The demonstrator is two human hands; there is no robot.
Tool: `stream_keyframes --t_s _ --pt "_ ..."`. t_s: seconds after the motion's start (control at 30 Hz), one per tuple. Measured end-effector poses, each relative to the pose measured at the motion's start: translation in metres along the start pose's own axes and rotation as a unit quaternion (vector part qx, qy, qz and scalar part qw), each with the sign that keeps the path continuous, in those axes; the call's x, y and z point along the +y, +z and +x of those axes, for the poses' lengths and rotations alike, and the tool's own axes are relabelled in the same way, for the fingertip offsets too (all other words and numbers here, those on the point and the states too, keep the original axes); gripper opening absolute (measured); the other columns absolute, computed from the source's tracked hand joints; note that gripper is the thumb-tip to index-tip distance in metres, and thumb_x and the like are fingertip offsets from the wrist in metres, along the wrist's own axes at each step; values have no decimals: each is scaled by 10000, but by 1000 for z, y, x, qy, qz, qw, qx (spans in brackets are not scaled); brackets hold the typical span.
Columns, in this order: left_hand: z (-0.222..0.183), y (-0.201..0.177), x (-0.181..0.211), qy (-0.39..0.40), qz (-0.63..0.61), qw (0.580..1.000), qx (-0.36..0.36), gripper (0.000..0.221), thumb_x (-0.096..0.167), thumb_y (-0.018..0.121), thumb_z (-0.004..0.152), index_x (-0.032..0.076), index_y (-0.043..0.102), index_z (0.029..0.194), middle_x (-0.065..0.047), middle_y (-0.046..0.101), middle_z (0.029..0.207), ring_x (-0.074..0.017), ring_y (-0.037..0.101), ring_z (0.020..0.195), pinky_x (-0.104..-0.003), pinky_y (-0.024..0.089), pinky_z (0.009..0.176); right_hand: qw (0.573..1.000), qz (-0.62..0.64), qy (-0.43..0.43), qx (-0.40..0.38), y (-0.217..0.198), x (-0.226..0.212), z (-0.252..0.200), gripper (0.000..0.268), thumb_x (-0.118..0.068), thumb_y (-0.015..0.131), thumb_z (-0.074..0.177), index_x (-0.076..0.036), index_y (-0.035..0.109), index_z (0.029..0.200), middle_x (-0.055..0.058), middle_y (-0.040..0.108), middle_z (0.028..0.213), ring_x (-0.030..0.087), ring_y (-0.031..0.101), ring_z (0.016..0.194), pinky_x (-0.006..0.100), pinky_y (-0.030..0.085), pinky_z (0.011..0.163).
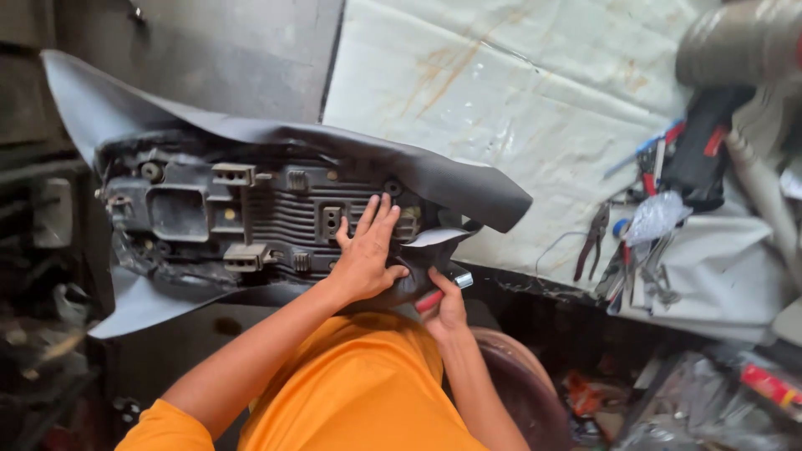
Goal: Fitting and stapling a new black vinyl cover onto a motorcycle seat base using a stapler and pliers.
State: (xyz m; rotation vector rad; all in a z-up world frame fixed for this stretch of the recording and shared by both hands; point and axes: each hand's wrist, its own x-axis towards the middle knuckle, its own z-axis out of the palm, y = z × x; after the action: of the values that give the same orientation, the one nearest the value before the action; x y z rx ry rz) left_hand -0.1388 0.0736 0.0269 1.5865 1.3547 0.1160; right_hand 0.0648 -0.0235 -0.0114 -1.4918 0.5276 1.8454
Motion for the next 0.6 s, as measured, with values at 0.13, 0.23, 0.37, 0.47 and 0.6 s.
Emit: stream_keyframes --t_s 0.13,0.23,0.37,0.47,0.6 --pt "12 -53 10 34 51 998 17 777 320 876 738 70 520 1381 -177 457 1541 -347 442 1343 -584 378 1040 996 67 -57 19 -2 16 13 262 -132 706 867 -76 702 1123 55 745 1069 223 711 974 371 546 876" --pt "56 -139 4 65 143 975 156 258 287 867 800 119 746 954 -87 738 989 -295 710 1004 -389 555 877 993 67 -94 24 -3 19 19 266 -123 706 854 -51 708 1109 71 748 1071 235 711 982 371 550 894" --pt "144 -178 -149 -80 121 983 -113 882 590 802 685 64 640 1374 -185 606 1443 -357 544 1341 -465 419 1107 993 8 -106 42 -30 21 34 212 -157 745 860 -24 731 1025 73 744 948 229 689 860 351 530 795" --pt "173 -175 -200 -198 87 938 -272 943 726 705 699 84 676 1389 -176 623 1463 -347 545 1374 -477 395 1144 983 -110 -122 86 -58 -5 33 219 -200 804 846 -11 737 935 80 716 813 206 641 700 341 493 656" --pt "152 -172 -174 -184 179 950 -177 903 805 651 711 155 725 1333 -195 665 1385 -415 570 1325 -513 433 1116 824 -460 -230 237 -50 -89 -6 454 -330 894 696 3 735 960 106 781 906 198 718 789 336 552 740"
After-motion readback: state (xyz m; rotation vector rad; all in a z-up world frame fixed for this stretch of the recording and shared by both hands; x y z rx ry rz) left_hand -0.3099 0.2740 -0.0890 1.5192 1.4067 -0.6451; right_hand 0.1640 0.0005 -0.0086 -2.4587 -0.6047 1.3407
